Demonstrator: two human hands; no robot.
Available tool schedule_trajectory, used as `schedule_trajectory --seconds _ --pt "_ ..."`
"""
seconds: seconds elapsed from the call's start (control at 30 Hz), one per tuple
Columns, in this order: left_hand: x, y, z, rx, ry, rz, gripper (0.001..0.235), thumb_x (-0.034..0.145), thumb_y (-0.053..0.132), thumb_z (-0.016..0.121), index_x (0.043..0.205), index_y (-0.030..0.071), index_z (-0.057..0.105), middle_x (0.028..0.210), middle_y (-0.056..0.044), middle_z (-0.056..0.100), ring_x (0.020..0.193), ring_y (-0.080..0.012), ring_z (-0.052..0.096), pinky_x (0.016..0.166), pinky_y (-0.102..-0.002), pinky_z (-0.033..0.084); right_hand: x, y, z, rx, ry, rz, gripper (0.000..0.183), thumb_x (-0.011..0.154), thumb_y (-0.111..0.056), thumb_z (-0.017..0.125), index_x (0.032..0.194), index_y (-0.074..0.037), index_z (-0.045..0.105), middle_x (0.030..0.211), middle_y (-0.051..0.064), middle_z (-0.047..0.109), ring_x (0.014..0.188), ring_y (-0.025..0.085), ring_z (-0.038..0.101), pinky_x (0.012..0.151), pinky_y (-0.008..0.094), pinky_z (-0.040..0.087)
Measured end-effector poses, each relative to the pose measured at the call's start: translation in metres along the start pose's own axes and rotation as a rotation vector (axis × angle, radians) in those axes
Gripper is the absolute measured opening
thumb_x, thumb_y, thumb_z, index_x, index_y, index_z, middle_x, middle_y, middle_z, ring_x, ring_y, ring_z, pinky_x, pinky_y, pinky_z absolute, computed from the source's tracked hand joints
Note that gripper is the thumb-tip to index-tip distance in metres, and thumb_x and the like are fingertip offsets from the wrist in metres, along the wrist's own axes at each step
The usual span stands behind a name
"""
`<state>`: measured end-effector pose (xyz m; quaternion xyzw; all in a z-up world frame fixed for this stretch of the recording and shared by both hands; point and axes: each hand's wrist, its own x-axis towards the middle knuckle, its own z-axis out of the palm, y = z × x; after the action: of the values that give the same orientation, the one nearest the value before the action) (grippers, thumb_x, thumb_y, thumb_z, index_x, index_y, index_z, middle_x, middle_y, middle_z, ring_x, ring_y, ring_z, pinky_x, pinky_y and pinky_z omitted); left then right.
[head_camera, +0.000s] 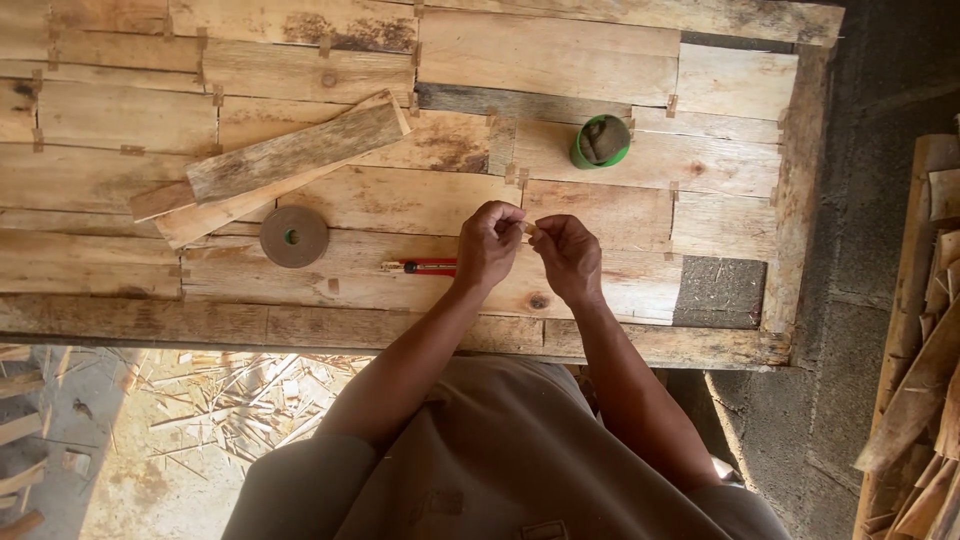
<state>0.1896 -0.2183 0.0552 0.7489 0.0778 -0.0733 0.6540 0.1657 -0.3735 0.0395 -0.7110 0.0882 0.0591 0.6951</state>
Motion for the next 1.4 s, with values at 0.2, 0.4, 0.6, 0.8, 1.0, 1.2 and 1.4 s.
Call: schedule_trajectory --seconds 0.2,0.4,0.6,0.8,1.0,1.2,1.4 --pt "0.023 0.009 0.044 0.044 0.011 0.100 0.007 0.091 0.004 0.072 0.097 0.001 0.071 0.089 -0.006 0.075 0.076 -0.0114 0.071 0.072 -0.028 0.058 0.023 -0.017 -0.032 -0.137 0.130 0.014 0.004 0.099 -0.001 0.068 0.103 0.000 0.066 0.091 0.004 0.071 0.078 0.007 0.065 0.070 0.022 0.056" --pt "0.061 0.004 0.090 -0.105 -0.016 0.130 0.007 0.093 0.001 0.071 0.101 0.001 0.071 0.091 -0.007 0.075 0.079 -0.0135 0.070 0.073 -0.028 0.059 0.065 -0.018 -0.064 -0.245 0.242 -0.041 0.003 0.098 -0.002 0.068 0.100 -0.001 0.067 0.089 0.001 0.072 0.076 0.003 0.063 0.065 0.019 0.051" --pt "0.093 0.009 0.119 -0.116 -0.025 0.030 0.034 0.097 -0.006 0.056 0.126 0.009 0.066 0.111 -0.009 0.076 0.092 -0.0155 0.074 0.077 -0.028 0.065 0.112 -0.012 -0.078 -0.166 0.376 -0.095 0.018 0.096 0.001 0.071 0.111 0.000 0.061 0.087 0.004 0.071 0.073 0.006 0.062 0.061 0.022 0.050" --pt "0.109 0.000 0.132 -0.199 0.021 0.058 0.045 0.100 -0.008 0.049 0.138 0.015 0.056 0.118 -0.008 0.075 0.098 -0.0173 0.075 0.081 -0.028 0.065 0.130 -0.012 -0.082 -0.434 0.476 -0.072 0.033 0.089 -0.003 0.077 0.113 0.001 0.055 0.079 0.008 0.073 0.069 0.012 0.070 0.061 0.026 0.055" --pt "0.119 -0.011 0.148 0.233 0.304 -0.013 0.041 0.091 0.025 0.078 0.126 0.010 0.062 0.123 -0.014 0.068 0.098 -0.0254 0.070 0.077 -0.039 0.062 0.134 -0.013 -0.081 -0.425 0.488 0.053 0.036 0.089 -0.005 0.078 0.114 0.000 0.052 0.076 0.009 0.072 0.066 0.014 0.068 0.060 0.029 0.055" --pt "0.136 -0.036 0.166 0.144 0.221 -0.128 0.066 0.081 0.039 0.088 0.129 0.002 0.064 0.116 -0.014 0.071 0.101 -0.0255 0.072 0.089 -0.038 0.061 0.135 -0.005 -0.085 -0.385 0.473 0.035 0.035 0.090 -0.004 0.075 0.115 0.000 0.051 0.077 0.009 0.073 0.068 0.014 0.068 0.061 0.029 0.054" --pt "0.139 -0.046 0.172 -0.135 0.322 -0.041 0.051 0.079 0.022 0.091 0.120 0.000 0.072 0.117 -0.012 0.070 0.103 -0.0196 0.073 0.089 -0.031 0.064 0.133 0.000 -0.084 -0.242 0.419 0.032 0.034 0.093 0.002 0.069 0.112 -0.003 0.042 0.083 0.009 0.070 0.072 0.013 0.069 0.063 0.026 0.057"
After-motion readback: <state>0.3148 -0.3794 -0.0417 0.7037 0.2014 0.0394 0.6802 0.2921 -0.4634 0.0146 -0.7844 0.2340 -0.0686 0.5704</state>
